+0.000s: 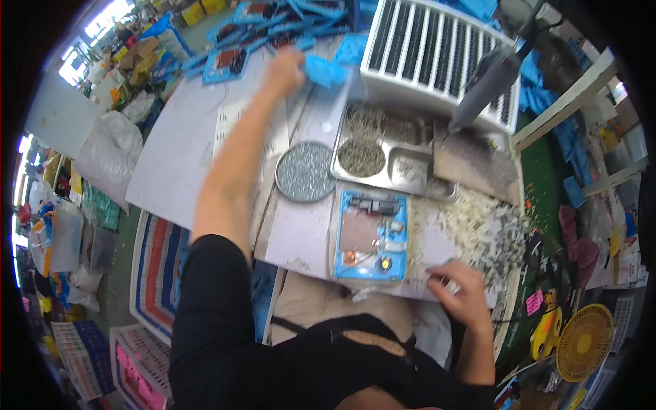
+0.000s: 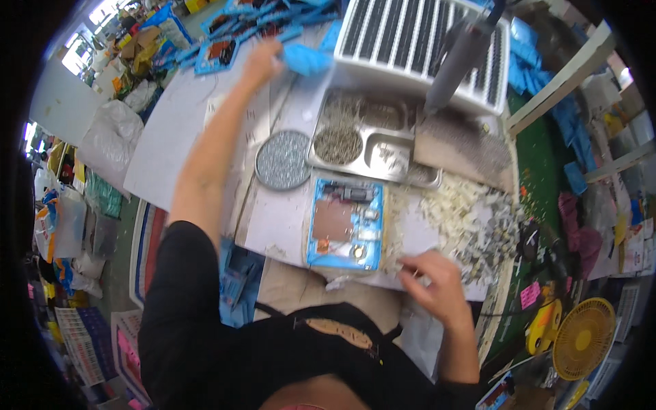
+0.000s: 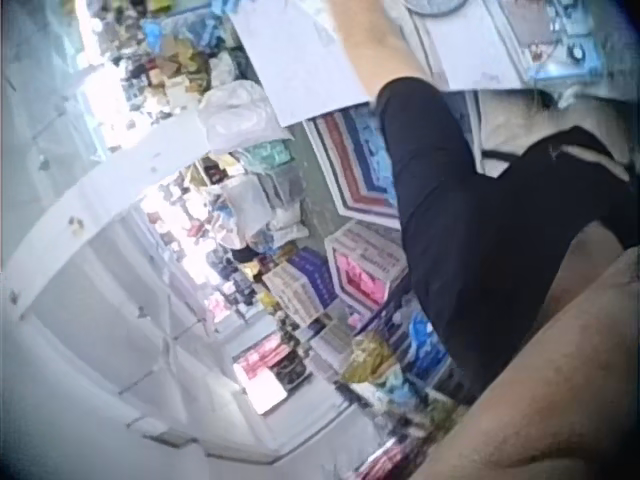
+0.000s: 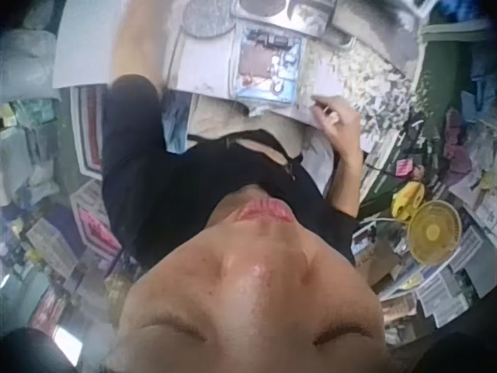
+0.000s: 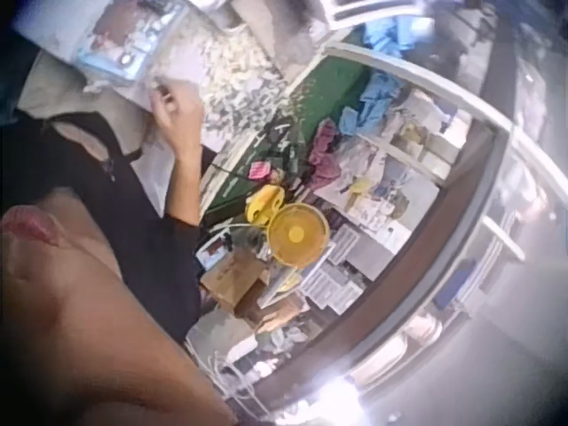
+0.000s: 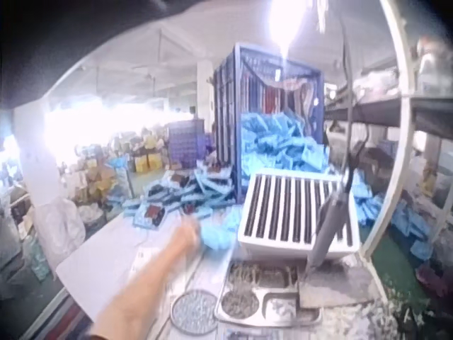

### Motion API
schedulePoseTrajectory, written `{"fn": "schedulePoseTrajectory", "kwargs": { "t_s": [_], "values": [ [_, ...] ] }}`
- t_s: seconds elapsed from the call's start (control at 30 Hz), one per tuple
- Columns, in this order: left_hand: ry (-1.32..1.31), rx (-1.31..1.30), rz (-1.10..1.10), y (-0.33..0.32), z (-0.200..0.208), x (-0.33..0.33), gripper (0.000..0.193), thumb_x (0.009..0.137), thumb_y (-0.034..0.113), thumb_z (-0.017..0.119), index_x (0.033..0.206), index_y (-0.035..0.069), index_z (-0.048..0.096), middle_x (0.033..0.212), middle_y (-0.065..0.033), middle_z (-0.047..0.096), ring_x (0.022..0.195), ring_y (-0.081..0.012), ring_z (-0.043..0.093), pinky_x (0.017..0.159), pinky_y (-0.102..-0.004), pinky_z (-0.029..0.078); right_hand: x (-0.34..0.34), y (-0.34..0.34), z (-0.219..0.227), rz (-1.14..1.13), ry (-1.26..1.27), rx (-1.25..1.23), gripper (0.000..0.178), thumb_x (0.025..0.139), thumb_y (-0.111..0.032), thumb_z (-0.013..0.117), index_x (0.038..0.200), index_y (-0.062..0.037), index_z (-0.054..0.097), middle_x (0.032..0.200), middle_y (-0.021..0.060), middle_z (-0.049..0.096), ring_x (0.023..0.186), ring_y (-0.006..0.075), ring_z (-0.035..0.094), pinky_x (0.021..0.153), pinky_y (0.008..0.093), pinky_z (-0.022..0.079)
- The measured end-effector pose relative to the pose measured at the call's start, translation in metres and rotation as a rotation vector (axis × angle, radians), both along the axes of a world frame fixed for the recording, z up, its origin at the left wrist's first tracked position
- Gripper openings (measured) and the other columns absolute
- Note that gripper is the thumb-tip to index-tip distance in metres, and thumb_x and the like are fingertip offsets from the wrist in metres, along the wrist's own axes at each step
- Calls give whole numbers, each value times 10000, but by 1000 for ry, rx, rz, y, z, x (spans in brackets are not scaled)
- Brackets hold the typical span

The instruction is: Assembling components into a blue plastic electronic housing using a soldering iron and an electric screwdriver.

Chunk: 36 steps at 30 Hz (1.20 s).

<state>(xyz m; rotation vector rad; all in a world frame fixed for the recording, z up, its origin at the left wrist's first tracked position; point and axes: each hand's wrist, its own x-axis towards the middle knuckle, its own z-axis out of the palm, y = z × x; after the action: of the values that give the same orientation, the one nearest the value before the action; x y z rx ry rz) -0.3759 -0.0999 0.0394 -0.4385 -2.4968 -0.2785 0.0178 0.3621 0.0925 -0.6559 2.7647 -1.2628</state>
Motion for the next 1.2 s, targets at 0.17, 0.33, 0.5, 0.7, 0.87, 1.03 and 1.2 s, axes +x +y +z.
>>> {"fn": "schedulePoseTrajectory", "kwargs": {
  "t_s": [0.17, 0.33, 0.5, 0.7, 0.87, 1.03, 1.2],
  "values": [
    [-67, 290, -276, -5, 164, 142, 302, 960, 168, 717, 1242, 147, 610, 1000, -12, 704, 822, -174, 684, 759, -307, 591, -54, -24, 13, -142, 280, -214, 461, 844, -53, 749, 1290, 1, 641, 1133, 138, 712, 1004, 228, 682, 794, 330, 541],
    [-375, 729, -602, 69, 170, 265, 238, 885, 109, 772, 1035, 16, 612, 896, -20, 651, 765, -68, 608, 654, -202, 489, -83, -87, 26, 123, 138, -581, 668, 918, -100, 730, 1513, -18, 437, 1041, 99, 712, 979, 162, 670, 788, 255, 517],
    [-720, 1022, -462, 87, 126, 294, 248, 916, 138, 764, 1090, 14, 639, 881, 22, 631, 777, -46, 566, 692, -193, 444, -58, -77, 20, 89, -149, -593, 638, 940, -58, 706, 1512, -19, 427, 935, 58, 707, 822, 93, 648, 702, 219, 501],
    [-736, 1406, -436, 134, 89, 298, 749, 953, 165, 727, 1513, -69, 289, 1316, -186, 517, 1135, -206, 599, 919, -298, 527, -50, -53, 18, -113, -121, -751, 591, 958, -42, 657, 1499, 15, 426, 906, 90, 703, 734, 111, 633, 619, 232, 503],
    [-428, 1361, -515, 154, 87, 308, 885, 953, 103, 705, 1584, -95, 117, 1421, -284, 438, 1226, -289, 604, 941, -335, 565, -80, -55, 16, -156, -198, -913, 525, 1019, -102, 605, 1499, 25, 433, 885, 67, 680, 669, 72, 589, 558, 222, 474],
    [-427, 1297, -485, 155, 62, 327, 734, 937, 148, 708, 1528, -41, 316, 1142, -246, 604, 1004, -220, 681, 788, -289, 562, -88, -74, 15, -190, -157, -885, 504, 1027, -94, 592, 1502, 3, 451, 975, 84, 693, 685, 66, 606, 556, 208, 484],
    [-466, 718, -244, 153, 25, 357, 794, 884, 157, 754, 1520, -98, 351, 792, -121, 701, 627, -159, 678, 551, -300, 515, -30, -63, -15, -208, 32, -83, 528, 961, -141, 662, 1460, -74, 500, 721, 117, 650, 601, 203, 650, 557, 327, 494]
  ]
}}
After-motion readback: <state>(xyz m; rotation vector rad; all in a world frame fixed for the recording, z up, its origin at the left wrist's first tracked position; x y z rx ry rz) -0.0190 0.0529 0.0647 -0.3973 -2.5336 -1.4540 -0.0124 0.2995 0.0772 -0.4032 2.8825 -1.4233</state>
